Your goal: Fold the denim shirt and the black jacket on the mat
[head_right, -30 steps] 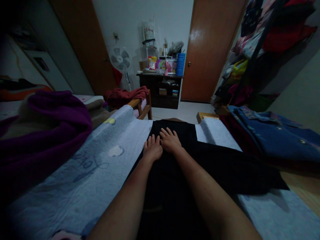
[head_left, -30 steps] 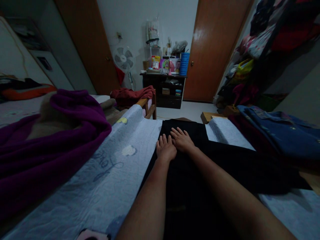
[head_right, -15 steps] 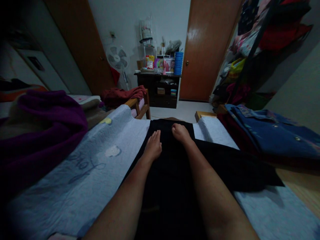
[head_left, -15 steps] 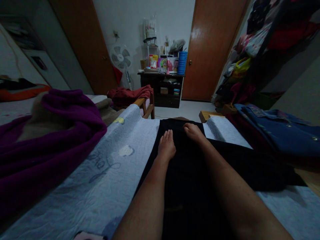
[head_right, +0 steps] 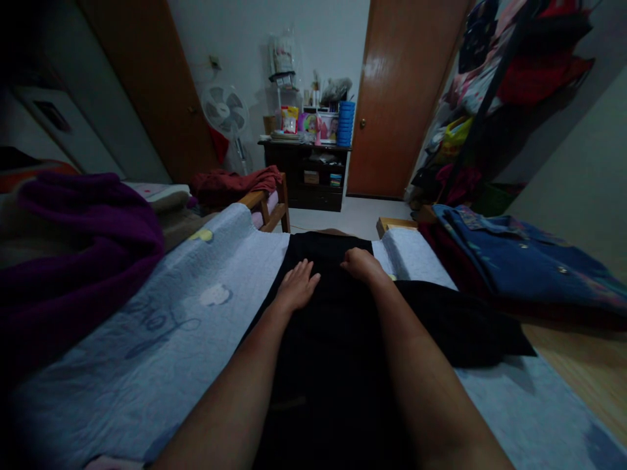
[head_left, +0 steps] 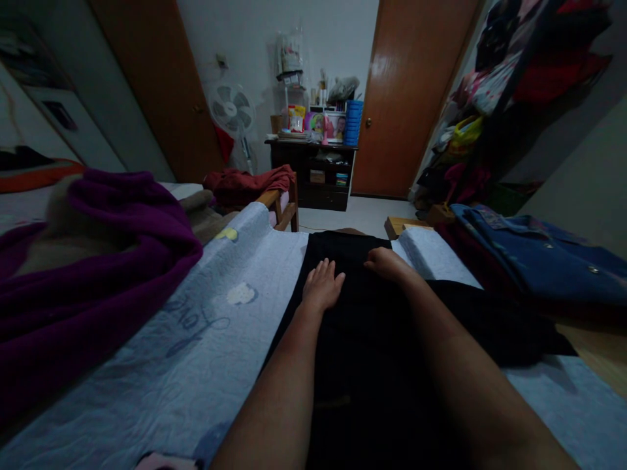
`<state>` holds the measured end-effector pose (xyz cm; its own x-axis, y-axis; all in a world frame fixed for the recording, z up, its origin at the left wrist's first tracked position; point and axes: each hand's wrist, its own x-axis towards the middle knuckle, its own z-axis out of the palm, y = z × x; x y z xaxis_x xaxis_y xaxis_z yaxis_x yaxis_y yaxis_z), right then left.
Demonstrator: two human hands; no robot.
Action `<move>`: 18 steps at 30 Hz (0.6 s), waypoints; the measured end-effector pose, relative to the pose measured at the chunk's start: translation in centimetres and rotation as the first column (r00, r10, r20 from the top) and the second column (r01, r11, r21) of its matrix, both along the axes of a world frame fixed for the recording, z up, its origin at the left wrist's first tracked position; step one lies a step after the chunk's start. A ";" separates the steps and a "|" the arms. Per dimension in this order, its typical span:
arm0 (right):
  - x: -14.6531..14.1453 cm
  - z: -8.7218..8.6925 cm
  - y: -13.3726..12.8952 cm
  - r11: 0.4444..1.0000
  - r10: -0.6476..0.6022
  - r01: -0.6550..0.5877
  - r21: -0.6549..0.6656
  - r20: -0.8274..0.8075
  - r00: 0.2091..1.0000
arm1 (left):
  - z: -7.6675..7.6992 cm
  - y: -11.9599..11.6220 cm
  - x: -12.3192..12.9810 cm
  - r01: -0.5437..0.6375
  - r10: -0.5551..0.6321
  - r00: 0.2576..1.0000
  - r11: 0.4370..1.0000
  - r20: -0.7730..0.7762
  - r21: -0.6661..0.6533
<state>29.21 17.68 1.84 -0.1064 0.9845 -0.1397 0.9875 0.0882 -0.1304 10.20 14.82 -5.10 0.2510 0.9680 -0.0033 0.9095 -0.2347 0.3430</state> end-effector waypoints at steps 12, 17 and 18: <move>-0.2 0.5 -2.1 0.999 0.014 -0.012 0.037 -0.063 0.998 | 0.5 -0.5 0.8 0.176 -0.177 0.984 0.981 0.000 0.079; 1.8 0.2 -3.4 1.000 -0.003 0.002 -0.009 -0.055 0.998 | 0.4 -0.3 0.9 0.131 -0.131 0.991 0.991 0.020 0.012; 2.0 0.2 -3.6 0.998 -0.025 0.025 -0.065 -0.006 1.000 | 0.4 -0.3 1.0 0.125 -0.125 0.992 0.992 0.010 0.012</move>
<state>31.21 14.13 2.02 -0.0828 0.9757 -0.2028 0.9884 0.0544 -0.1417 11.15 14.47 -4.74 0.3701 0.9289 0.0111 0.8692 -0.3504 0.3489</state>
